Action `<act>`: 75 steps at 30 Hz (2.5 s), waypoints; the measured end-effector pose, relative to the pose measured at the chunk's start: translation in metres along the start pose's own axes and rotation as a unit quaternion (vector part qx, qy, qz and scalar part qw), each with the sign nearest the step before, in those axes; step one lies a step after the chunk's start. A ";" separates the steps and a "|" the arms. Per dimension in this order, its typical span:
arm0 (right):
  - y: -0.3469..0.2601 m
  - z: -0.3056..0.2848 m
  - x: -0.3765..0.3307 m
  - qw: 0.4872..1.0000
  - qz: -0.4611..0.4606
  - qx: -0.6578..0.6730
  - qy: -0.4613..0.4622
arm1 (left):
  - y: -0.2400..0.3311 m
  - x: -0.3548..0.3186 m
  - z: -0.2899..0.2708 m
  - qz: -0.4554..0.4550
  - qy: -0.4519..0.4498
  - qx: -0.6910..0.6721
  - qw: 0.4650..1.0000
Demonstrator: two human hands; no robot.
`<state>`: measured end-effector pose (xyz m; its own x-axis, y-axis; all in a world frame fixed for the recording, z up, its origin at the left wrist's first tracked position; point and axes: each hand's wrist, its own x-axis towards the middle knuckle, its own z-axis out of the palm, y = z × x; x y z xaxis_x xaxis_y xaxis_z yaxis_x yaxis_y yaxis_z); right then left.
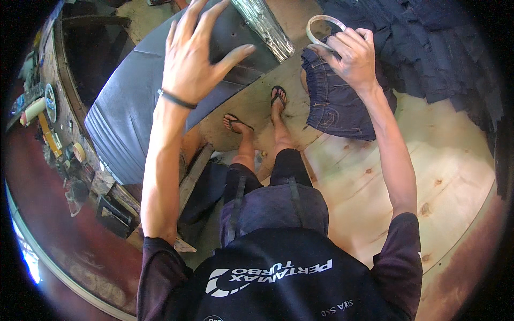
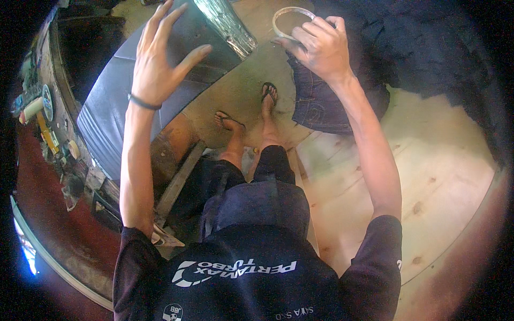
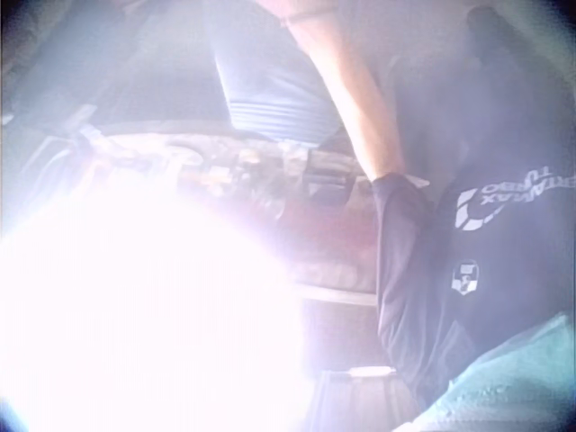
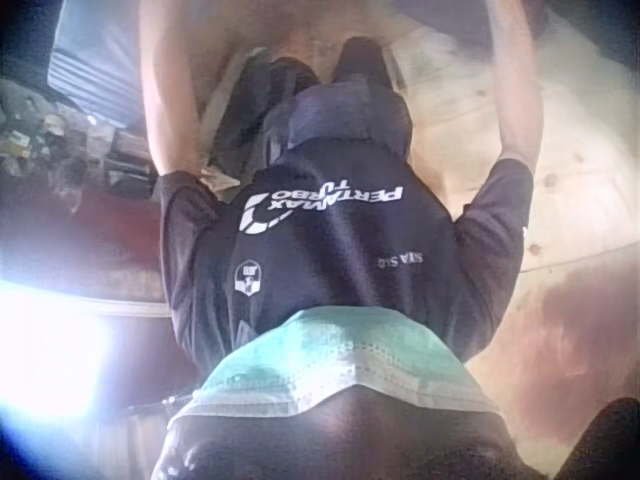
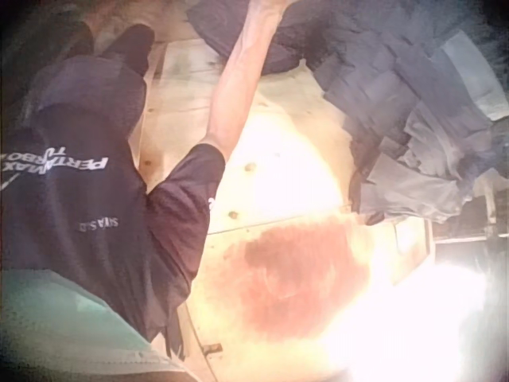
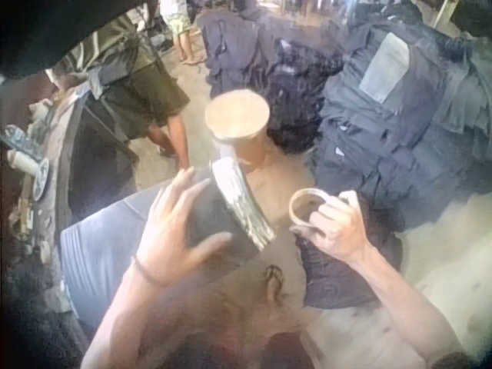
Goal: The person applies clear tape to the edges of a dark fabric panel, smoothing it down with their hands. They then rub the surface of the fabric with a small blue block and continue taping additional edges.
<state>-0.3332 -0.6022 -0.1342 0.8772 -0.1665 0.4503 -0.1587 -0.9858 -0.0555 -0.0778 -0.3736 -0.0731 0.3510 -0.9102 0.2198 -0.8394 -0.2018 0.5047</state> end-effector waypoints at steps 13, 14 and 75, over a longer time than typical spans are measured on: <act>0.003 0.005 0.003 1.000 0.002 0.017 0.012 | 0.010 -0.073 0.020 -0.041 -0.019 0.089 0.995; 0.003 0.004 0.004 1.000 0.003 0.014 0.013 | 0.015 -0.070 0.022 -0.047 -0.012 0.086 0.995; 0.031 0.034 0.063 0.924 -0.006 0.292 -0.246 | 0.034 0.047 0.040 0.181 -0.157 0.114 0.964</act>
<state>-0.2671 -0.6440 -0.1378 1.0000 -0.0047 0.0023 -0.0024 -0.8080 -0.5892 -0.1065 -0.4381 -0.0784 -0.0952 -0.9933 0.0658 -0.9655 0.1082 0.2369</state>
